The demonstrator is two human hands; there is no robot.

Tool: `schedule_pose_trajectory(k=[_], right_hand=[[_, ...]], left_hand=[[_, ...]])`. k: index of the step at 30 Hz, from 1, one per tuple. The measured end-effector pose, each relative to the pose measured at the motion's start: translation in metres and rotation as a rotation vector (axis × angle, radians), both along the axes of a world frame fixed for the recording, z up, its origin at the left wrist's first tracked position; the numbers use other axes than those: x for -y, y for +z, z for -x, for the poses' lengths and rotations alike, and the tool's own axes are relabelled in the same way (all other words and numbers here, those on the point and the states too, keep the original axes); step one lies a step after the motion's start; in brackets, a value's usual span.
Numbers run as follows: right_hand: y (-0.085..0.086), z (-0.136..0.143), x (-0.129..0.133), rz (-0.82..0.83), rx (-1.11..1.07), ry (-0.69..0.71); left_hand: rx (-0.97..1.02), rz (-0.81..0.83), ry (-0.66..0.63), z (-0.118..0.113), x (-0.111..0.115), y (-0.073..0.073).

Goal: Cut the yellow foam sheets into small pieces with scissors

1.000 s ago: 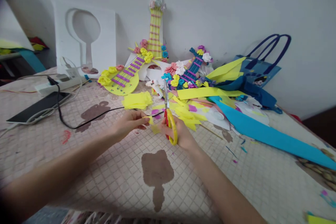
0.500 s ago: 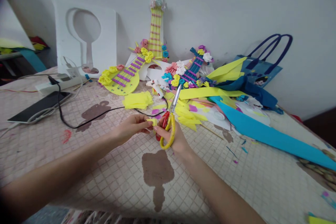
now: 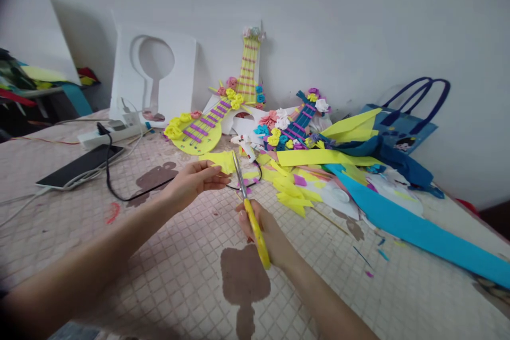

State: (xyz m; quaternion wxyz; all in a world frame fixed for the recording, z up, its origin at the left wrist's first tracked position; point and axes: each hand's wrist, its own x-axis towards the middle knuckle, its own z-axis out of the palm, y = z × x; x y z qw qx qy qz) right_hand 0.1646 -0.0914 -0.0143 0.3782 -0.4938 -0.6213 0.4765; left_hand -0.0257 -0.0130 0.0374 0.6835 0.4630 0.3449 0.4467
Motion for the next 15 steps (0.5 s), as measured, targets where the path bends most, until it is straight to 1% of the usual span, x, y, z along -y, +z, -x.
schedule_pose_trajectory(k=[5,8,10,12,15], right_hand=[[0.014,0.004,0.008,0.058,0.015,0.034],[0.025,0.009,0.012,0.051,0.056,0.060],[0.030,0.012,0.013,0.058,0.116,0.053],[0.032,0.013,0.014,0.057,0.156,0.041],[0.030,0.013,0.014,0.045,0.159,0.035]], left_hand=[[0.033,-0.034,0.068,0.001,0.003,0.007],[0.027,-0.038,0.087,0.000,0.004,0.008],[0.022,-0.035,0.085,-0.001,0.004,0.007],[0.018,-0.033,0.083,-0.001,0.004,0.006],[0.008,-0.038,0.073,-0.001,0.005,0.006]])
